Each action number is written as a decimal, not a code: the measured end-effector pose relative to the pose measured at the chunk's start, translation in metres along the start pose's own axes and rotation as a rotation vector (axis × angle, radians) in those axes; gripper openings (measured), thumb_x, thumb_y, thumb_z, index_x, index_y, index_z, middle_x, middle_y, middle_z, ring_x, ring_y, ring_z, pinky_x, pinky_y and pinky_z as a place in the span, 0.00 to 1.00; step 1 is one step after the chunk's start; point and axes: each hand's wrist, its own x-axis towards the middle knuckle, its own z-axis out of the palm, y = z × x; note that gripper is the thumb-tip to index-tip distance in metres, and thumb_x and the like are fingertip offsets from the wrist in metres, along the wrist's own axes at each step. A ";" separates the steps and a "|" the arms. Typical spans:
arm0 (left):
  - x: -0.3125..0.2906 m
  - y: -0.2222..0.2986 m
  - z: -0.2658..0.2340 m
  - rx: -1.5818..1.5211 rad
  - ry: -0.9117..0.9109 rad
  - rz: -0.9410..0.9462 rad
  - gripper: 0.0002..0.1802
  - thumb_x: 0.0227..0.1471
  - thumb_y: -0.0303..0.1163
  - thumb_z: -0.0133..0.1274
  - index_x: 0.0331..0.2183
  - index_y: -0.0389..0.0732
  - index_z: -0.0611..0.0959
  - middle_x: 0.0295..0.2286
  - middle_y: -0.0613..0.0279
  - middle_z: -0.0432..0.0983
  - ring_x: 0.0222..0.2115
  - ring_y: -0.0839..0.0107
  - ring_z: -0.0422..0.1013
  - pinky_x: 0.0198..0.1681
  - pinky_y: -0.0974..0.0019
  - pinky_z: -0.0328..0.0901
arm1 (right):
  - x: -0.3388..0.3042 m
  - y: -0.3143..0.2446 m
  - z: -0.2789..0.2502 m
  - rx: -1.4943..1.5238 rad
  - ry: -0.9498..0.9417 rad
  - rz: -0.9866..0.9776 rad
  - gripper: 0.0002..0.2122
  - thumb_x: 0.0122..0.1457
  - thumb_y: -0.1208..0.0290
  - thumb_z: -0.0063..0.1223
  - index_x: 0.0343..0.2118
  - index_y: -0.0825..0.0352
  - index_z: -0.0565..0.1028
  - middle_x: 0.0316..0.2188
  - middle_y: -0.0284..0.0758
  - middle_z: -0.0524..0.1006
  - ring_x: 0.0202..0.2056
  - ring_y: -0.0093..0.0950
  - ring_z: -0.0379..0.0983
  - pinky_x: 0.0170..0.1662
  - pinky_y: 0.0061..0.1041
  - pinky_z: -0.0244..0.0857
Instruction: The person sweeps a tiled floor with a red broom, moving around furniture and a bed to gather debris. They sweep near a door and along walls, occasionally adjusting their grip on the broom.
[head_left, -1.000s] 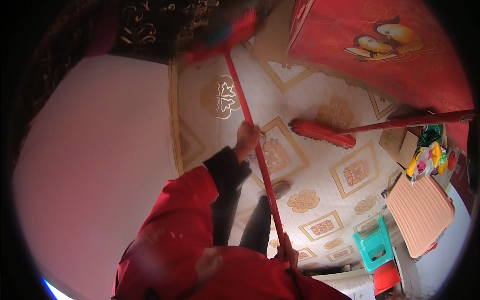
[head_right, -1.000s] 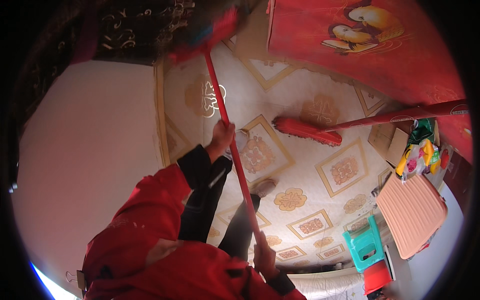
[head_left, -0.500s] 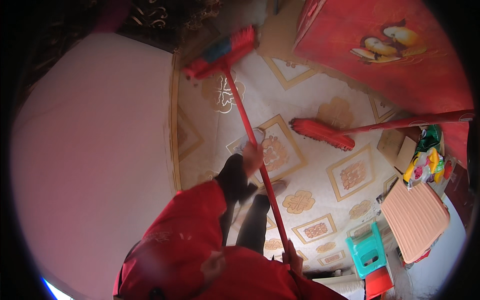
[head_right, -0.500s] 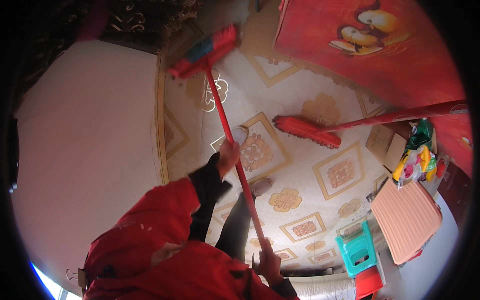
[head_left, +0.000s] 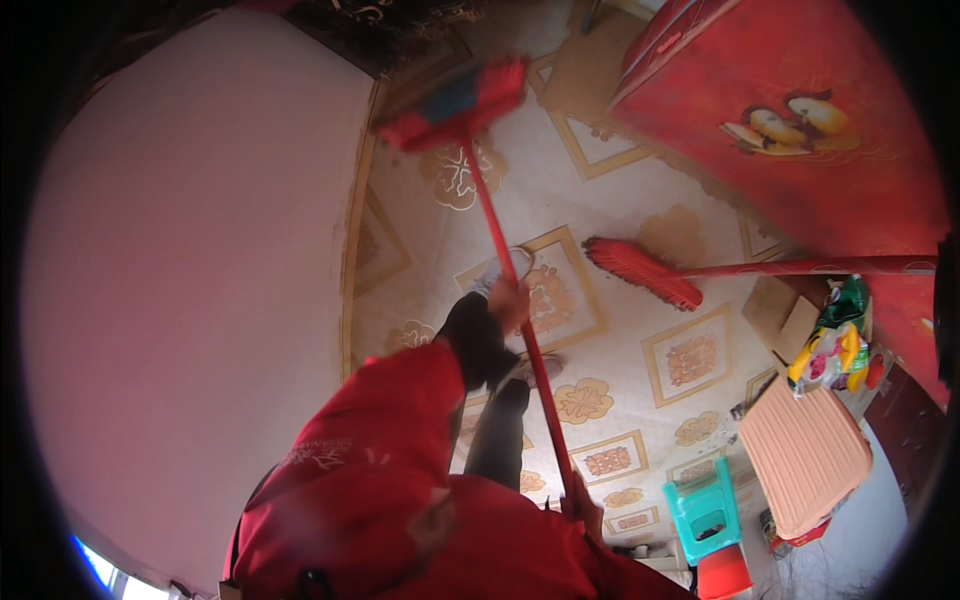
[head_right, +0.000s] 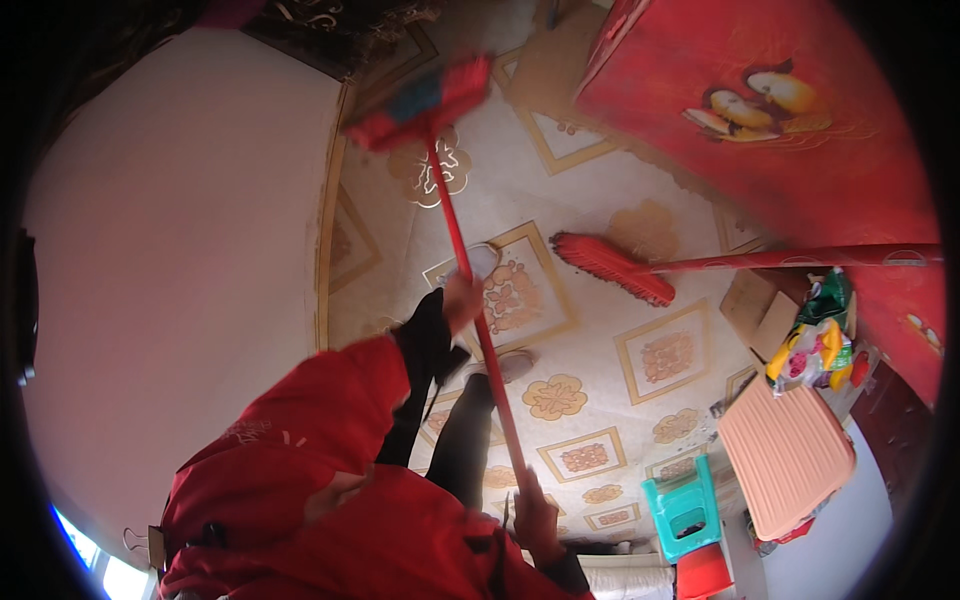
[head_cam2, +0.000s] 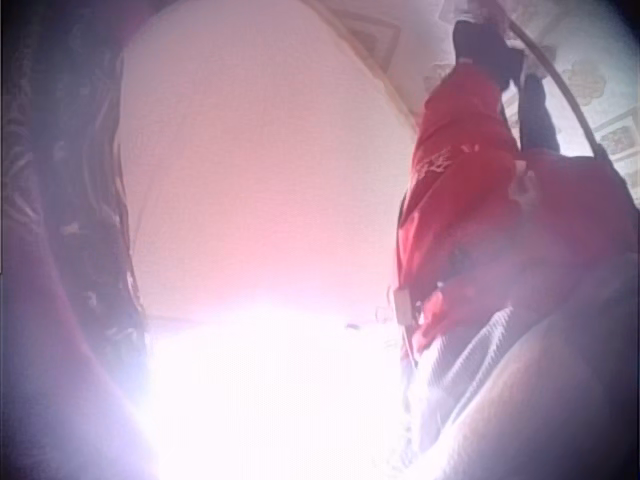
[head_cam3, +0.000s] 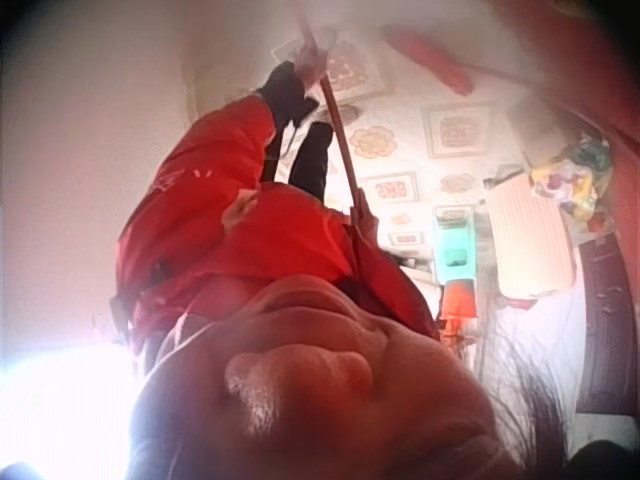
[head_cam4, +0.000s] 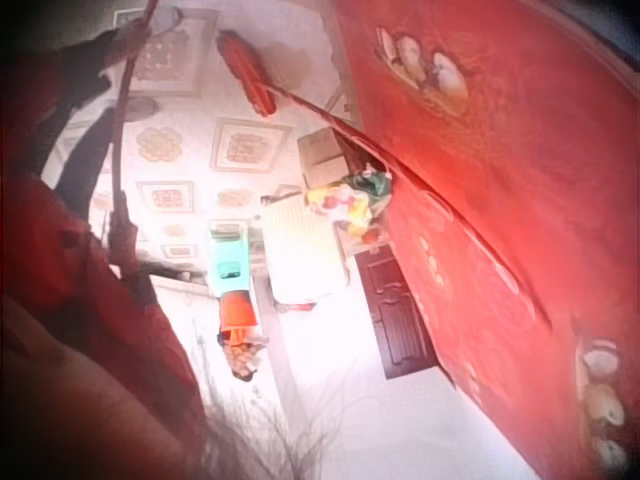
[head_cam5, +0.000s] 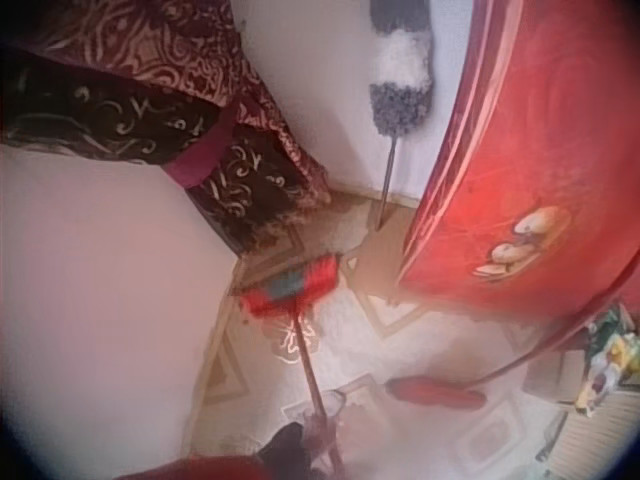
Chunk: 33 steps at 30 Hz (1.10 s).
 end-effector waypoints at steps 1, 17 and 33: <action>-0.027 -0.017 0.007 -0.009 0.038 0.053 0.13 0.46 0.35 0.46 0.29 0.32 0.71 0.23 0.42 0.71 0.27 0.47 0.69 0.30 0.51 0.63 | -0.028 0.010 -0.002 0.091 -0.054 0.108 0.26 0.54 0.70 0.44 0.56 0.67 0.53 0.49 0.51 0.63 0.31 0.45 0.72 0.27 0.37 0.67; -0.092 -0.054 0.082 -0.028 -0.014 0.132 0.13 0.43 0.36 0.52 0.19 0.35 0.74 0.15 0.53 0.70 0.20 0.57 0.71 0.22 0.56 0.64 | -0.094 0.092 -0.014 -0.015 0.058 0.057 0.21 0.54 0.74 0.41 0.53 0.67 0.59 0.40 0.51 0.69 0.37 0.48 0.69 0.33 0.39 0.65; -0.111 -0.060 0.054 0.045 0.117 0.211 0.14 0.44 0.36 0.49 0.19 0.33 0.75 0.15 0.51 0.72 0.18 0.58 0.72 0.20 0.57 0.64 | -0.082 0.127 0.063 0.219 0.191 -0.179 0.23 0.55 0.73 0.45 0.55 0.61 0.59 0.15 0.42 0.70 0.18 0.33 0.71 0.20 0.31 0.60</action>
